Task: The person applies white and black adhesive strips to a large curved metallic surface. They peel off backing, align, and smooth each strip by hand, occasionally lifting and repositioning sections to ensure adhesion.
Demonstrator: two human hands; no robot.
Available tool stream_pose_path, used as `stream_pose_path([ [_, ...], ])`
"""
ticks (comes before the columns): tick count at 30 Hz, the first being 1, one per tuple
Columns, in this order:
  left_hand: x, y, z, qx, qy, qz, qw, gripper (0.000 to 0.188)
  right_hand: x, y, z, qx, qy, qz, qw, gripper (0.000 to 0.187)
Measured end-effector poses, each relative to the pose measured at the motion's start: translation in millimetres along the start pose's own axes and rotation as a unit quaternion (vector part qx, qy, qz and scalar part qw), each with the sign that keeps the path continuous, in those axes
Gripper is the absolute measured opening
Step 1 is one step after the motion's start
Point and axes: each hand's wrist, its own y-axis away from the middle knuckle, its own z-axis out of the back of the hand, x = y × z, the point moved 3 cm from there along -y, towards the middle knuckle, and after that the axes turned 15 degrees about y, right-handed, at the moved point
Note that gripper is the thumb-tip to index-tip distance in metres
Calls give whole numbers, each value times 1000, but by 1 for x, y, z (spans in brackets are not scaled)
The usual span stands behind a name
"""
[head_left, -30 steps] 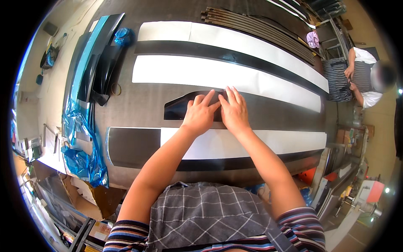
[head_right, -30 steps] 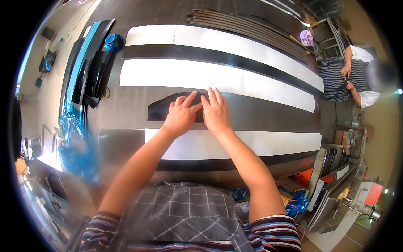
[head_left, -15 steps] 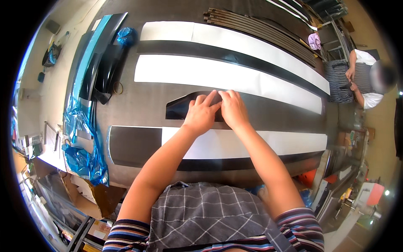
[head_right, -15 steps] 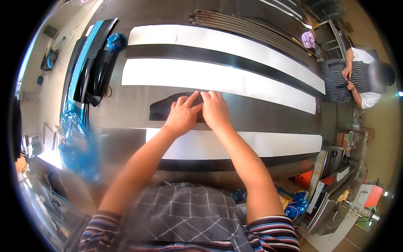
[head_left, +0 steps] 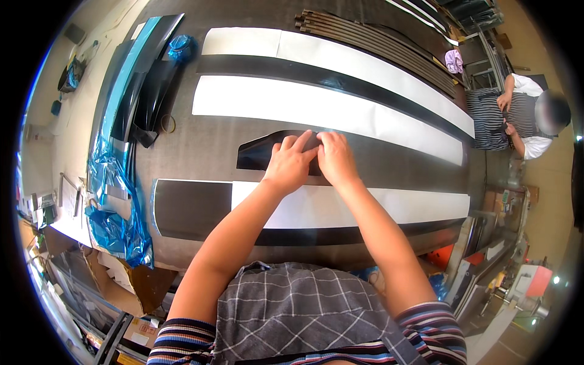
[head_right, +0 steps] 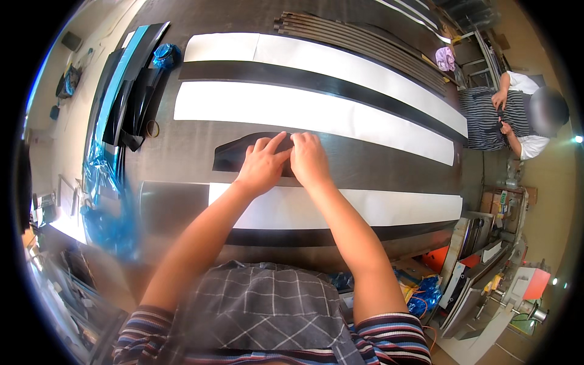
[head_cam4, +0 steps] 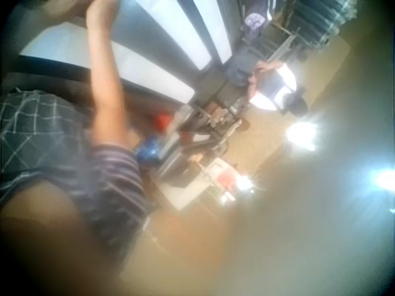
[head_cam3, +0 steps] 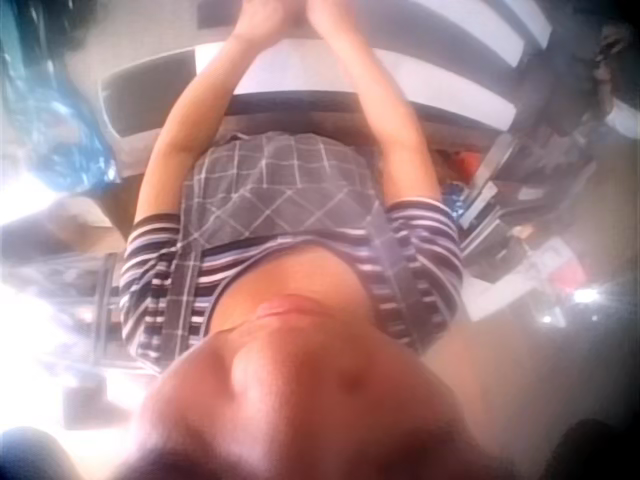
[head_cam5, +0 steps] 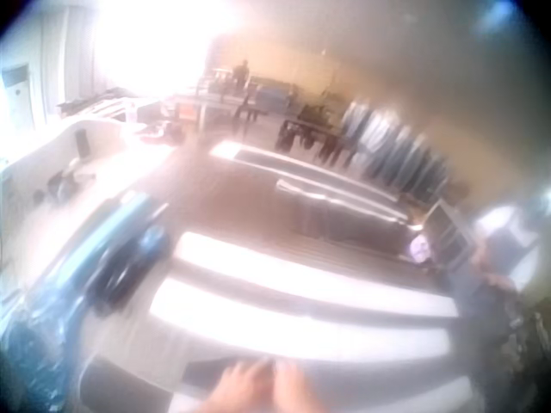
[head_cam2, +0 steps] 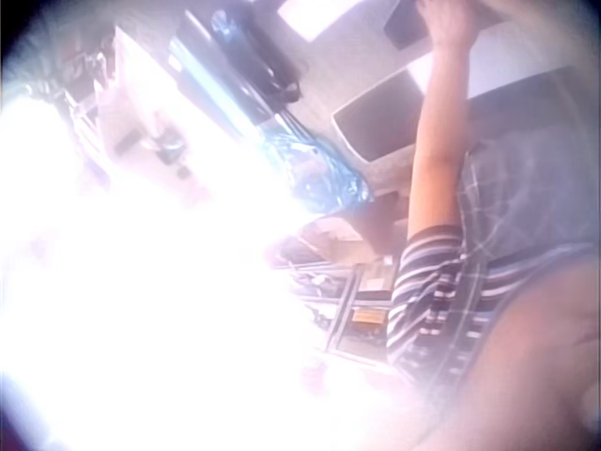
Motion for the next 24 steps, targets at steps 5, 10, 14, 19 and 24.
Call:
stream_pose_path([
  [5, 3, 1, 0, -2, -5, -9, 1000, 43, -5, -8, -5, -19, -4, -44, 999, 20],
  [10, 3, 1, 1, 0, -8, -10, 1000, 45, -9, -22, -1, 8, -11, -14, 1000, 15],
  [14, 3, 1, 1, 4, -8, -10, 1000, 45, -14, -30, -5, 20, -1, 7, 1000, 11],
  [19, 2, 2, 3, 3, -8, -10, 1000, 46, -12, -37, 0, 56, -5, -8, 998, 7],
  [24, 4, 3, 3, 2, -9, -13, 1000, 46, -10, -40, 1, 60, 5, 9, 998, 3],
])
